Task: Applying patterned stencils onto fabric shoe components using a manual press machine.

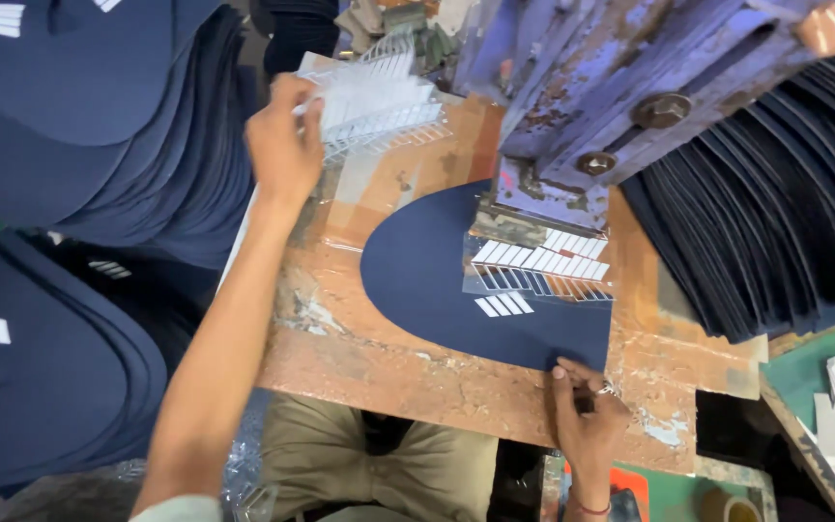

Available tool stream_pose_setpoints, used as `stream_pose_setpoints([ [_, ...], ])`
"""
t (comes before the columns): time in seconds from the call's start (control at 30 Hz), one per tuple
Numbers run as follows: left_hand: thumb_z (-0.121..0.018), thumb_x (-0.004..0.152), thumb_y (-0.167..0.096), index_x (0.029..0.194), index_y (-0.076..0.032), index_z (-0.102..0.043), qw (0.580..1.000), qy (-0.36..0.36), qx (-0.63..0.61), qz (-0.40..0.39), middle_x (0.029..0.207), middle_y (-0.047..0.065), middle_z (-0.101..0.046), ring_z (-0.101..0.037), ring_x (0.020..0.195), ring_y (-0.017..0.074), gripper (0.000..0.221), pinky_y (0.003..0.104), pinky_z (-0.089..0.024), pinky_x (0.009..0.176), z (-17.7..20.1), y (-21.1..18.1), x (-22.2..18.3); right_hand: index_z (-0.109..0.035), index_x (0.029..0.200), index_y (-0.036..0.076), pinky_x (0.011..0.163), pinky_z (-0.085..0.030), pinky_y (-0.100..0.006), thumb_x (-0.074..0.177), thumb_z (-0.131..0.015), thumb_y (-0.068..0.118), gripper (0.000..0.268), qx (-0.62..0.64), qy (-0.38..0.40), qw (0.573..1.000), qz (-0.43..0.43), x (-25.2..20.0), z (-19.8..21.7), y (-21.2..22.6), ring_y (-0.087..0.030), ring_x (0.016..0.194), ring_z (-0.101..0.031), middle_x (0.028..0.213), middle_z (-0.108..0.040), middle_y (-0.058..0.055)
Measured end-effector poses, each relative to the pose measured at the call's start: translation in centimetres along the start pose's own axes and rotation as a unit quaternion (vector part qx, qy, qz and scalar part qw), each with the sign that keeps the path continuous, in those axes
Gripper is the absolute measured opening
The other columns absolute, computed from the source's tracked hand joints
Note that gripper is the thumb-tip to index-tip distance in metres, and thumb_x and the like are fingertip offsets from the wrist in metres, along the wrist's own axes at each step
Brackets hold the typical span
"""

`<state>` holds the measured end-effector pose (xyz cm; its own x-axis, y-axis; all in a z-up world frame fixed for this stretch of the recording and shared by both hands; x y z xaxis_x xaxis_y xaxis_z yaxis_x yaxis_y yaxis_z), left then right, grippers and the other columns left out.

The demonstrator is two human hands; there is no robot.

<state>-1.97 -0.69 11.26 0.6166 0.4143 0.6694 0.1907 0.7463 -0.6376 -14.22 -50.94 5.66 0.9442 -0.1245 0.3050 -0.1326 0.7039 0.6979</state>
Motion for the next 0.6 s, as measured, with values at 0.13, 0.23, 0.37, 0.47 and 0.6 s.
stream_pose_setpoints([
  [0.13,-0.06,0.104,0.001,0.119,-0.002,-0.056,0.975,0.052,-0.168,0.134,0.111,0.008,-0.068,-0.066,0.09,0.0186,0.015,0.03,-0.051,0.081,9.5,-5.7,-4.6,-0.075,0.11,0.002,0.065,-0.053,-0.027,0.093,-0.077,0.014,0.022,-0.018,-0.023,1.0,-0.006,-0.8,0.2,1.9,-0.011,0.072,-0.068,0.092,-0.077,-0.009],
  [0.23,-0.061,0.102,0.007,0.117,-0.001,-0.058,0.953,0.121,-0.215,0.174,0.101,0.004,-0.063,-0.057,0.089,0.0075,0.017,0.023,-0.047,0.076,13.1,-4.7,-11.8,-0.062,0.127,0.001,0.083,-0.056,-0.029,0.091,-0.074,0.016,0.04,0.115,0.014,0.993,0.014,-0.9,-0.7,7.1,-0.015,0.096,-0.07,0.118,-0.071,-0.011],
  [0.37,-0.058,0.09,0.004,0.107,-0.005,-0.063,0.87,0.328,-0.315,0.19,0.106,0.004,-0.079,-0.071,0.089,0.0062,0.019,0.018,-0.053,0.056,9.0,-9.3,-17.2,-0.046,0.146,0.014,0.105,-0.051,-0.031,0.092,-0.079,0.028,0.065,0.49,0.222,0.842,-0.047,-1.8,-4.4,10.6,-0.016,0.132,-0.058,0.147,-0.054,-0.007],
  [0.47,-0.07,0.093,-0.012,0.137,-0.005,-0.06,0.846,0.453,-0.181,0.215,0.115,0.024,-0.065,-0.06,0.1,0.0351,0.046,0.04,-0.046,0.083,3.4,-12.0,-18.8,-0.071,0.122,0.0,0.073,-0.051,-0.029,0.086,-0.08,0.016,0.041,0.236,0.197,0.936,-0.174,-2.8,-4.9,-1.2,-0.013,0.086,-0.064,0.103,-0.071,-0.01],
  [0.6,-0.082,0.083,-0.031,0.154,0.007,-0.033,0.923,0.332,-0.194,0.009,0.152,0.031,-0.046,-0.045,0.14,0.0438,0.095,0.05,-0.035,0.113,-2.6,-13.2,-11.4,-0.061,0.076,-0.011,0.051,-0.035,-0.032,0.09,-0.088,0.024,0.046,-0.09,-0.015,0.981,-0.172,-0.1,7.7,-15.9,-0.011,0.056,-0.045,0.062,-0.055,-0.009],
])
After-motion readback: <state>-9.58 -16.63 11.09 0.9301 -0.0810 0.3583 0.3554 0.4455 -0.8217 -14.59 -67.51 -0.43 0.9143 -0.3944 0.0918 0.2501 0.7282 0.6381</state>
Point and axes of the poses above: each hand's wrist, its own x-axis towards the middle knuckle, its own z-axis out of the back of the hand, y = z × x, the point moved 8 cm from there along x, towards the middle knuckle
